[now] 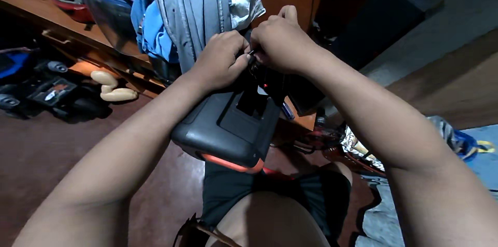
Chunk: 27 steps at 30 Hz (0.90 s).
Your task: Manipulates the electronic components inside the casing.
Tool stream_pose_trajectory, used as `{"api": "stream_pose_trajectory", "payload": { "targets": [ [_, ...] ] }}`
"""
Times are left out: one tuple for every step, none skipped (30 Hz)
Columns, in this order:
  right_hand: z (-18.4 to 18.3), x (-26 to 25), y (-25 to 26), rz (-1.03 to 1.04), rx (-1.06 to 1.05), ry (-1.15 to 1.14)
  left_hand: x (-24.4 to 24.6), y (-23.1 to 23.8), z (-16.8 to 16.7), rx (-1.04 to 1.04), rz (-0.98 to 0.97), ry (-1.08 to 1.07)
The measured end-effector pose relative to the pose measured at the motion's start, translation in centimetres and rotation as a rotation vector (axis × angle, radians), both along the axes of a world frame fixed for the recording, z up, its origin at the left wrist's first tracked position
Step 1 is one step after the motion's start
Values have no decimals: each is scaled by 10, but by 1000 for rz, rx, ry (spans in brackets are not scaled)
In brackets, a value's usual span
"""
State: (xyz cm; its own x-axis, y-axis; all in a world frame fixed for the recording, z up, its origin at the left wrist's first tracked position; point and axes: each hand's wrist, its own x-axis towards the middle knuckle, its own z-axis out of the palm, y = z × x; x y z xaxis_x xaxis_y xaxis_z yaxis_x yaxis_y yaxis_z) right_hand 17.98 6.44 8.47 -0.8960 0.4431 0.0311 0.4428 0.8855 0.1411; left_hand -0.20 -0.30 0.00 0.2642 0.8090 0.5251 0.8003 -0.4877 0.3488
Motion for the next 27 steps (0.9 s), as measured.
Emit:
{"api": "stream_pose_trajectory", "payload": {
  "targets": [
    [-3, 1, 2, 25, 52, 30, 0, 0, 0, 3, -3, 2],
    [-8, 1, 3, 54, 107, 78, -1, 1, -1, 7, -5, 4],
    [-13, 2, 6, 96, 169, 145, -1, 1, -2, 11, -6, 3],
    [-19, 3, 8, 145, 237, 214, -2, 2, -3, 15, -9, 0],
    [-25, 4, 10, 191, 310, 275, -2, 2, -4, 18, -10, -7],
    [-29, 5, 12, 228, 370, 320, -3, 2, -4, 21, -10, -21],
    [-31, 6, 14, 261, 416, 354, -3, 2, -5, 19, -7, -42],
    [-33, 7, 16, 289, 447, 377, -3, 2, -5, 12, -4, -72],
    [-35, 8, 17, 316, 466, 394, -3, 1, -5, 2, -7, -111],
    [-35, 9, 19, 342, 480, 409, -3, 0, -5, -24, -17, -163],
    [-35, 10, 20, 366, 491, 422, -3, -1, -4, -82, -28, -231],
    [-35, 10, 20, 387, 498, 436, -2, -2, 0, -153, -28, -299],
    [-35, 11, 21, 402, 510, 449, 1, -3, 6, -232, -18, -362],
    [-35, 12, 22, 418, 518, 462, 5, -5, 12, -312, 3, -431],
    [-35, 13, 22, 426, 522, 469, 9, -5, 17, -394, 28, -501],
    [-35, 14, 23, 432, 518, 475, 11, -5, 20, -472, 45, -567],
    [-35, 15, 24, 440, 516, 487, 11, -3, 22, -530, 52, -621],
    [-36, 16, 24, 445, 512, 498, 12, -2, 23, -565, 55, -663],
    [-36, 16, 24, 452, 510, 507, 11, -2, 25, -595, 55, -690],
    [-37, 17, 23, 457, 510, 513, 10, -1, 26, -626, 50, -707],
    [-38, 17, 23, 460, 510, 519, 9, -1, 28, -654, 39, -722],
    [-38, 17, 22, 465, 512, 527, 7, 0, 29, -676, 27, -736],
    [-38, 16, 22, 474, 514, 534, 6, 1, 31, -698, 25, -748],
    [-38, 16, 22, 487, 514, 540, 6, 1, 32, -714, 29, -763],
    [-38, 16, 21, 501, 518, 540, 5, 1, 33, -724, 34, -778],
    [-38, 16, 21, 518, 522, 538, 6, 1, 35, -731, 43, -790],
    [-37, 16, 20, 537, 529, 532, 6, 0, 37, -737, 55, -789]
  ]
}}
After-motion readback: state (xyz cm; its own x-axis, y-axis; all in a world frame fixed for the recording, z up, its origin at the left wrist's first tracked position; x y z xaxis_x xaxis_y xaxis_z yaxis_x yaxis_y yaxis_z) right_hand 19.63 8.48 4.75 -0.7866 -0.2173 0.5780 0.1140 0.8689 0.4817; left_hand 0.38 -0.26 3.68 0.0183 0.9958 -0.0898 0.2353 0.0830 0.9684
